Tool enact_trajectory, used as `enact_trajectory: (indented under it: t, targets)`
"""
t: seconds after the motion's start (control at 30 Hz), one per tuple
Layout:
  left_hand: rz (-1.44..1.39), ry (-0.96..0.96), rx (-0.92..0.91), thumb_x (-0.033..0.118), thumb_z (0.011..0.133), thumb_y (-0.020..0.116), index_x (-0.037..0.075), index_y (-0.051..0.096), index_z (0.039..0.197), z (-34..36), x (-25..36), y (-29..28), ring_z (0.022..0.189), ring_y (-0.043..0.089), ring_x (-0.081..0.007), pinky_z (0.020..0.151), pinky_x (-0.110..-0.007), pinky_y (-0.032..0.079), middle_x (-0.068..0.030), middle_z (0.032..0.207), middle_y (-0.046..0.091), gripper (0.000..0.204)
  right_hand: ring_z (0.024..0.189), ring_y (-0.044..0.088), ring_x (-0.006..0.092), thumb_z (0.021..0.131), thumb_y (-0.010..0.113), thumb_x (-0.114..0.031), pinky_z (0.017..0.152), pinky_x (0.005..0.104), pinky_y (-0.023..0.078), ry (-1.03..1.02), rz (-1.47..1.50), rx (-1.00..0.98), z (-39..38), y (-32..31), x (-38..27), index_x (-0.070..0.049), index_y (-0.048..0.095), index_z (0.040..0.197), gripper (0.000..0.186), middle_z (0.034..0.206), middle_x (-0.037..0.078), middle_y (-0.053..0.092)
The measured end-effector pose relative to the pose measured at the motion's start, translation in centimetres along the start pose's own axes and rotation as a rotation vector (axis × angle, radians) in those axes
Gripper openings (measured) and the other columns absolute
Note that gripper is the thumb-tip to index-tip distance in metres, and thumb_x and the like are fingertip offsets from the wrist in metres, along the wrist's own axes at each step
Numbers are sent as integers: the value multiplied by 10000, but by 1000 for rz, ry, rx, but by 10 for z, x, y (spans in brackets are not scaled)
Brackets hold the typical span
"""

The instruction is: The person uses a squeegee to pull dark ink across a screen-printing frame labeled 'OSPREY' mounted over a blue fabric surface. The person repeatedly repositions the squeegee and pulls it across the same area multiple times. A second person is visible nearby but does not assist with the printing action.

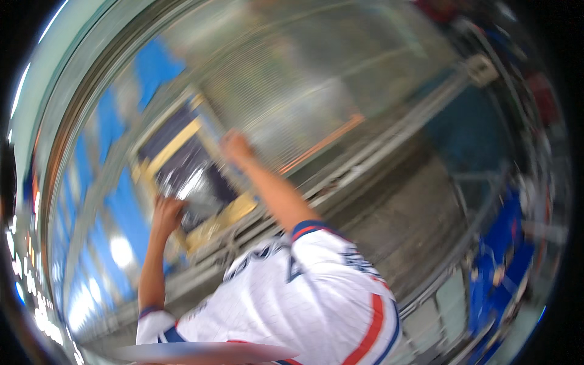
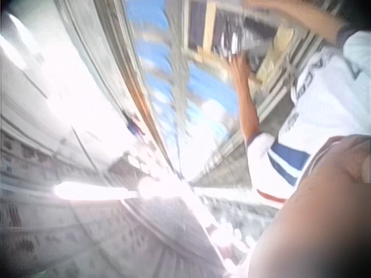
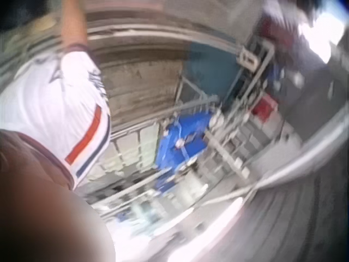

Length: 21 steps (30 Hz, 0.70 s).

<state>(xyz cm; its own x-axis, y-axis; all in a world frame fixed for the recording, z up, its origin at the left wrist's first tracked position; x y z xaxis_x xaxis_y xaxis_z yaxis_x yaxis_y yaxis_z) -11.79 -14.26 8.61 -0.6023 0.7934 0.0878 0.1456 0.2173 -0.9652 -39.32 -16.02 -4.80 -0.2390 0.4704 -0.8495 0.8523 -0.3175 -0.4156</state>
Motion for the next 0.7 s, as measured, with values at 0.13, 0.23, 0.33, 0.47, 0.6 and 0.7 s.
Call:
enact_trajectory:
  t: [0.13, 0.23, 0.33, 0.47, 0.6, 0.7]
  targets:
    - [-109, -299, 167, 336, 802, 751, 99, 675, 1026, -7, 10, -38, 733, 673, -352, 648, -477, 518, -119, 803, 700, 335, 971, 657, 414, 917, 571, -251, 827, 477, 505, -187, 28, 257, 10, -62, -28, -28, 676, 1014, 265, 995, 220, 697]
    - [-165, -631, 255, 404, 804, 743, 75, 691, 994, -32, -4, -30, 720, 677, -373, 638, -485, 524, -163, 775, 698, 384, 913, 657, 434, 912, 602, -255, 794, 476, 512, -211, 35, 260, 7, -64, -21, -55, 680, 1007, 235, 973, 202, 707]
    - [-214, -848, 403, 399, 794, 741, 41, 709, 931, -50, -20, -27, 675, 661, -372, 632, -496, 502, -154, 701, 673, 384, 913, 663, 414, 935, 599, -308, 808, 470, 507, -183, 3, 239, 1, -63, -19, -65, 680, 1028, 272, 965, 181, 711]
    - [-86, -1027, 466, 401, 801, 723, 34, 693, 930, -56, -51, -19, 760, 667, -409, 685, -523, 509, -197, 800, 690, 390, 834, 671, 399, 936, 610, -293, 766, 483, 510, -160, -25, 212, 3, -59, -23, -83, 689, 1012, 237, 913, 174, 713]
    - [-110, -1140, 454, 370, 810, 712, 38, 665, 907, -47, -53, -10, 806, 671, -425, 696, -541, 514, -211, 867, 696, 349, 767, 670, 358, 941, 600, -298, 726, 460, 501, -177, -30, 208, 4, -59, -25, -72, 689, 1006, 252, 864, 161, 709]
    - [-155, -1091, 503, 347, 799, 730, 50, 652, 879, -42, -18, 3, 780, 672, -408, 671, -555, 500, -187, 836, 689, 317, 762, 666, 355, 933, 611, -301, 720, 454, 498, -152, -18, 197, 7, -58, -20, -66, 686, 985, 252, 854, 174, 705]
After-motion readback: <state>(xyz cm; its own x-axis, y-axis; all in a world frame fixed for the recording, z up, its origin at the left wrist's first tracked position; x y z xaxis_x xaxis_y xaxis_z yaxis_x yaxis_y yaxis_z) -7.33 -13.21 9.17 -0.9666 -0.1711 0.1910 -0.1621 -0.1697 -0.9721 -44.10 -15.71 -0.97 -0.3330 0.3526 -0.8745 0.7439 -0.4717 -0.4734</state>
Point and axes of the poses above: each hand's wrist, its own z-axis towards the middle knuckle, its own y-axis out of the palm, x = y × z, the point moved 9 cm from there along z, towards the middle knuckle
